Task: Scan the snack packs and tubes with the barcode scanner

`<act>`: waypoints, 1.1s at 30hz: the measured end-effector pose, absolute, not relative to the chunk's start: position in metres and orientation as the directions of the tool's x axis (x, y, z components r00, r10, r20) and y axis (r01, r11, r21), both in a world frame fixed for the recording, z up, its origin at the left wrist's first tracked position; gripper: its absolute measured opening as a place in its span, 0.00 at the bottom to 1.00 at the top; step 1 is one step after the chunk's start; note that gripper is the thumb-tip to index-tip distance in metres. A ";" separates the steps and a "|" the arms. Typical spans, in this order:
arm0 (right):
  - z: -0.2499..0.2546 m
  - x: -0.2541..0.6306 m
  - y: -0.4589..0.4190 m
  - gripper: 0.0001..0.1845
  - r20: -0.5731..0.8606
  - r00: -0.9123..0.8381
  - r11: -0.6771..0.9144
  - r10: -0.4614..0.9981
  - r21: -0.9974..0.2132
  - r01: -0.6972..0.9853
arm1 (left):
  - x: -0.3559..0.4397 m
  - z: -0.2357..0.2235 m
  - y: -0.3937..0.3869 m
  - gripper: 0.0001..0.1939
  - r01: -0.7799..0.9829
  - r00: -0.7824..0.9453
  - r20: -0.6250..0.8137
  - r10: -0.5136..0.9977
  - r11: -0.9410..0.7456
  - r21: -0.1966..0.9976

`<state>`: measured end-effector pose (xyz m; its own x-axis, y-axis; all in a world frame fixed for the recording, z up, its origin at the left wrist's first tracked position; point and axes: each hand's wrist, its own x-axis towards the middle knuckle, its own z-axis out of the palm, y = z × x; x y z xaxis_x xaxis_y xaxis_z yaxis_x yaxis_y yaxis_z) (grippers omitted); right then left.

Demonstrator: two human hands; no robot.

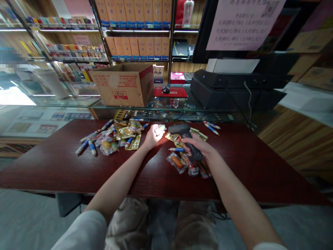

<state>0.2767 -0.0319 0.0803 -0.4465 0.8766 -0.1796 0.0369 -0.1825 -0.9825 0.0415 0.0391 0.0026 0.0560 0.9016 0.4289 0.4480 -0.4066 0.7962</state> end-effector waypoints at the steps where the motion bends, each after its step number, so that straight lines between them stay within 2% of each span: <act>1: 0.080 0.277 -0.031 0.18 -0.168 -0.444 -0.171 0.880 -0.985 0.035 | 0.039 0.005 0.038 0.22 0.527 0.065 0.447 0.892 -0.411 0.743; 4: 0.079 0.281 -0.027 0.18 -0.151 -0.412 -0.163 0.899 -0.987 0.004 | 0.028 0.017 0.032 0.20 0.789 0.050 0.493 0.869 -0.337 0.513; 6: 0.079 0.285 -0.024 0.17 -0.167 -0.353 -0.186 0.921 -0.982 -0.023 | 0.017 0.027 0.027 0.17 0.910 -0.029 0.514 0.858 -0.190 0.368; 8: 0.079 0.291 -0.019 0.16 -0.182 -0.275 -0.201 0.944 -0.979 -0.042 | 0.006 0.037 0.023 0.16 0.961 -0.123 0.526 0.841 -0.031 0.274; 11: 0.079 0.304 -0.012 0.14 -0.171 -0.178 -0.187 0.969 -0.979 -0.076 | -0.009 0.046 0.020 0.15 0.965 -0.239 0.526 0.817 0.140 0.222; 15: 0.074 0.322 -0.002 0.13 -0.129 -0.084 -0.140 0.988 -0.980 -0.142 | -0.022 0.046 0.019 0.17 0.944 -0.325 0.558 0.763 0.227 0.239; 18: 0.070 0.333 0.004 0.12 -0.146 -0.039 -0.150 0.989 -0.977 -0.151 | -0.016 0.041 0.019 0.18 0.956 -0.288 0.605 0.742 0.182 0.232; 20: 0.068 0.337 0.006 0.11 -0.174 -0.027 -0.176 0.984 -0.973 -0.147 | 0.000 0.038 0.020 0.18 0.977 -0.174 0.607 0.775 0.058 0.207; 22: 0.067 0.339 0.007 0.11 -0.187 -0.024 -0.189 0.982 -0.971 -0.149 | 0.024 0.034 0.025 0.18 0.973 -0.001 0.528 0.849 -0.121 0.198; 24: 0.066 0.338 0.007 0.10 -0.193 -0.030 -0.196 0.981 -0.969 -0.150 | 0.052 0.033 0.032 0.20 0.934 0.159 0.339 0.927 -0.253 0.253; 26: 0.066 0.337 0.006 0.10 -0.199 -0.034 -0.202 0.979 -0.968 -0.149 | 0.079 0.036 0.041 0.25 0.929 0.188 0.153 0.970 -0.227 0.292; 28: 0.067 0.335 0.005 0.10 -0.201 -0.028 -0.203 0.979 -0.968 -0.148 | 0.102 0.041 0.048 0.31 0.946 0.190 0.047 0.981 -0.195 0.258; 30: 0.068 0.333 0.003 0.09 -0.194 -0.029 -0.196 0.981 -0.969 -0.151 | 0.118 0.047 0.053 0.34 0.965 0.158 -0.007 0.987 -0.153 0.213; 33: 0.071 0.330 0.002 0.07 -0.192 -0.045 -0.197 0.980 -0.965 -0.174 | 0.134 0.052 0.056 0.30 0.974 0.111 -0.029 0.993 -0.103 0.200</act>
